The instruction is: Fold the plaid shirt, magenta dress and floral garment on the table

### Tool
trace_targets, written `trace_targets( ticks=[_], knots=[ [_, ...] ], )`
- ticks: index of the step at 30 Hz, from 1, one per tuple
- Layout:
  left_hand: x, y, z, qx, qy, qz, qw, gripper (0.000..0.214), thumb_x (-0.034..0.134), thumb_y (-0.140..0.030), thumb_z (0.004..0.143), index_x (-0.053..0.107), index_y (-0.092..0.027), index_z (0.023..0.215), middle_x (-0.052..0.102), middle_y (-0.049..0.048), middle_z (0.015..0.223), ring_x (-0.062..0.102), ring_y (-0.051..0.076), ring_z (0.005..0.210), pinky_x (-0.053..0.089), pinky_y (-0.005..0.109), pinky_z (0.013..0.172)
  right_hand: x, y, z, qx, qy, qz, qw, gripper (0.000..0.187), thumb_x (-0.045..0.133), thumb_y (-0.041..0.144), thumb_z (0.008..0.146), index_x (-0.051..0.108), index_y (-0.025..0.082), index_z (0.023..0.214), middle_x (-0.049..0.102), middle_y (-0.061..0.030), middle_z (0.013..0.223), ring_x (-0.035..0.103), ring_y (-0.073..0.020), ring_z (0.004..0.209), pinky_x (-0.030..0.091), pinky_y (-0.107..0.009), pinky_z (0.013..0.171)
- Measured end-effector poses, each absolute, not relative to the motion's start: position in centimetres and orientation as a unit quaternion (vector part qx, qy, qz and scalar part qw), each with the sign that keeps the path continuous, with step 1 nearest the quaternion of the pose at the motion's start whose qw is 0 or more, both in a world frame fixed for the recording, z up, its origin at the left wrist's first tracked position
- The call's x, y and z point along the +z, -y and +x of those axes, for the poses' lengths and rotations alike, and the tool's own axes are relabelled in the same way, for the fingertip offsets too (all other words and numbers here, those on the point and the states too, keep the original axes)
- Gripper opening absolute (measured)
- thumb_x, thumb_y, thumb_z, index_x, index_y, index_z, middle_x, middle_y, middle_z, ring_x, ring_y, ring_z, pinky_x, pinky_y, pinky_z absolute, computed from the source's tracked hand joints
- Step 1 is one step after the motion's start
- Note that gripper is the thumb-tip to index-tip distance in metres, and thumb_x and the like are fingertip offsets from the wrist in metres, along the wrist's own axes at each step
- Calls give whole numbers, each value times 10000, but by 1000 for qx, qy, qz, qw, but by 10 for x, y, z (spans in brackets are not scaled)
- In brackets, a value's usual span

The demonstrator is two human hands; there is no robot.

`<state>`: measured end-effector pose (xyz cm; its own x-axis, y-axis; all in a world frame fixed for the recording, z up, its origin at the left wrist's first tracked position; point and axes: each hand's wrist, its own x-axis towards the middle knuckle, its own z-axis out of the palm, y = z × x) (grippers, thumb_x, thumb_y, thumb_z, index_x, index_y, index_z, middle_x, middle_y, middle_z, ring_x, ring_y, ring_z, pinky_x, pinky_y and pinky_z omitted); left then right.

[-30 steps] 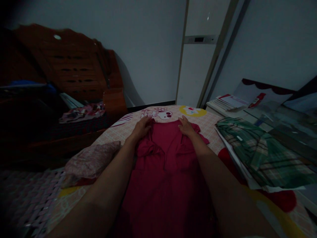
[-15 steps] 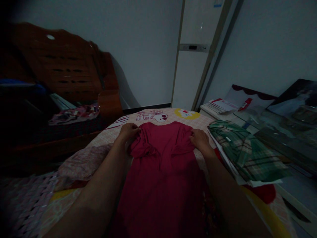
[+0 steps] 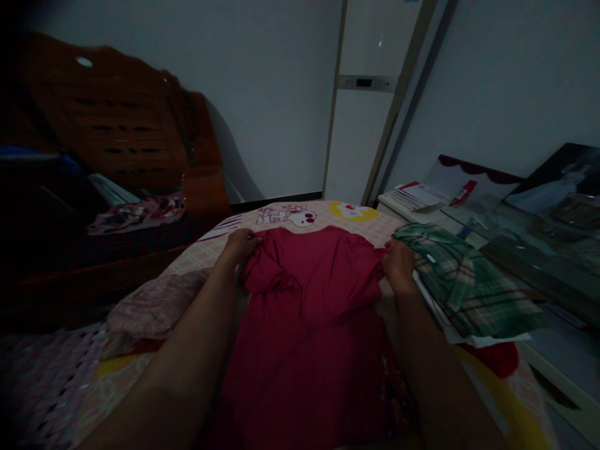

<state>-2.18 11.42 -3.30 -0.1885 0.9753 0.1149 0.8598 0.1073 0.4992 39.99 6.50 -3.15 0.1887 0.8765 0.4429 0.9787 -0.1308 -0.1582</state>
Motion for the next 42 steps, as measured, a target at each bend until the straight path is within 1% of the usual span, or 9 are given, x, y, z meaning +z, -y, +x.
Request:
trace_targets(
  ticks=[5,8,14,20,23,26,31,37,42],
  knots=[
    [-38,-114,-20,253,-744,614,78,137,620,-258,772,736,-188,789,738,118,844,670,284,933,493,340,835,-34,-58,398,-120,641,-742,156,347,517,66,762,736,87,1029,725,-206,970,674,-328,945,488,-406,822],
    [-36,-110,-19,249,-752,606,75,184,601,-263,793,753,-174,848,744,127,911,667,284,976,487,345,875,-10,-50,377,-86,712,-664,211,318,561,136,797,737,112,1060,722,-188,1045,657,-316,1012,487,-430,904],
    [-16,-103,-14,319,-734,595,70,302,589,-226,793,735,-147,1046,742,99,1046,668,231,986,484,304,887,28,-16,306,274,874,-361,172,371,537,395,931,669,242,1242,700,-64,1224,652,-228,1103,516,-393,960],
    [8,-89,1,253,-574,755,190,257,577,-264,809,763,-177,963,754,29,853,664,181,791,490,266,755,-47,-23,269,183,882,-374,219,440,502,395,960,595,196,1340,570,-150,1402,503,-274,1327,394,-513,1112],
    [7,-80,2,188,-654,722,125,240,597,-271,817,762,-171,961,753,75,932,671,209,878,478,277,792,-71,-33,270,142,895,-374,197,451,512,362,958,581,165,1357,501,-171,1464,443,-287,1377,351,-523,1143],
    [1,-72,-5,130,-770,621,67,350,578,-428,859,747,-137,957,738,151,961,671,259,953,477,295,779,-75,-35,272,117,900,-374,190,457,513,345,960,571,147,1368,455,-179,1499,429,-290,1386,348,-510,1147],
    [-9,-54,-10,53,-752,648,108,541,499,-649,851,748,-169,829,737,142,855,690,260,863,454,278,677,-75,-35,271,104,901,-374,192,457,507,363,964,564,178,1377,481,-164,1482,442,-280,1378,359,-506,1138],
    [-12,-46,-19,96,-752,649,66,342,492,-405,913,755,-187,937,751,114,984,688,243,938,453,272,714,-77,-36,274,111,903,-367,191,467,490,366,965,553,180,1389,477,-159,1486,437,-281,1379,358,-515,1136],
    [-4,-50,-35,70,-747,656,86,268,580,-295,842,768,-180,994,754,112,1030,684,241,974,475,260,761,-76,-36,275,122,901,-369,192,470,481,383,966,545,212,1398,473,-141,1493,425,-276,1388,354,-526,1135]
  ],
)
